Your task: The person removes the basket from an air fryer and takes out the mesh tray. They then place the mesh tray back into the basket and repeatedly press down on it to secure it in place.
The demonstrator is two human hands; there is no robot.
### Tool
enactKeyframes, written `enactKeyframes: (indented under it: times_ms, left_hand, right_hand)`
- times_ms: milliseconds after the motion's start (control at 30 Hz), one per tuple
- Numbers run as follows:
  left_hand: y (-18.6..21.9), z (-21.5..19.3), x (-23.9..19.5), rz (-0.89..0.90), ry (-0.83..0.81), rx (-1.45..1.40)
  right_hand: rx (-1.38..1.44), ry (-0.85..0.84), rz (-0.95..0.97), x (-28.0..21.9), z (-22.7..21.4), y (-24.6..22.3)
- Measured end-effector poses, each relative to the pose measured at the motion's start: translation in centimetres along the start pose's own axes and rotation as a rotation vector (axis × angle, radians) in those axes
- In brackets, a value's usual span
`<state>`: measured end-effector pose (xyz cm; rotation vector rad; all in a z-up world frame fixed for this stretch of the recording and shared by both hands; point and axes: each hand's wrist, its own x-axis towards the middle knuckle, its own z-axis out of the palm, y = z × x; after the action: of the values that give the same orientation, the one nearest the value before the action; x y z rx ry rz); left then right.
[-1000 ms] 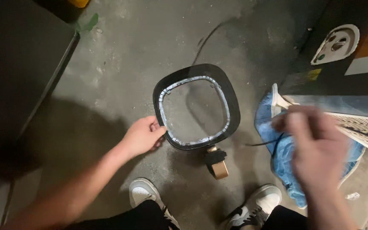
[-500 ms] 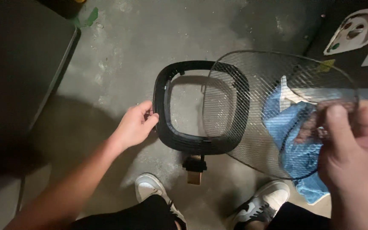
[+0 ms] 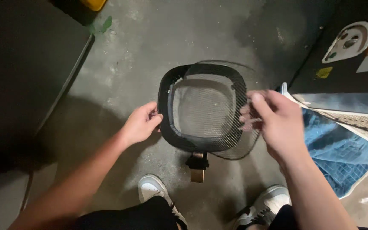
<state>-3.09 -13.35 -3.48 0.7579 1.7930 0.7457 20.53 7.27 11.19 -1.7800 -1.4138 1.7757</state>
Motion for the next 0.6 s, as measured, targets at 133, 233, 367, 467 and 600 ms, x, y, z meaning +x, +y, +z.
enactKeyframes:
  times_ms: [133, 233, 367, 467, 600]
  left_hand:
    - [-3.7, 0.6, 2.0, -0.033, 0.010, -0.193]
    - [-4.0, 0.4, 1.9, 0.015, 0.005, -0.144]
    - [-3.0, 0.1, 1.6, -0.006, -0.005, -0.192]
    - [-3.4, 0.3, 1.8, -0.035, -0.011, -0.229]
    - [-3.2, 0.3, 2.2, -0.022, -0.027, -0.165]
  right_hand:
    - [-0.052, 0.008, -0.112, 3.5, 1.3, 3.4]
    - [-0.019, -0.055, -0.053, 5.5, 1.5, 4.8]
    - [-0.045, -0.123, -0.055, 6.6, 2.6, 4.2]
    - [-0.051, -0.121, -0.072, 6.8, 3.8, 4.2]
    - [-0.453, -0.067, -0.208, 6.8, 5.9, 4.7]
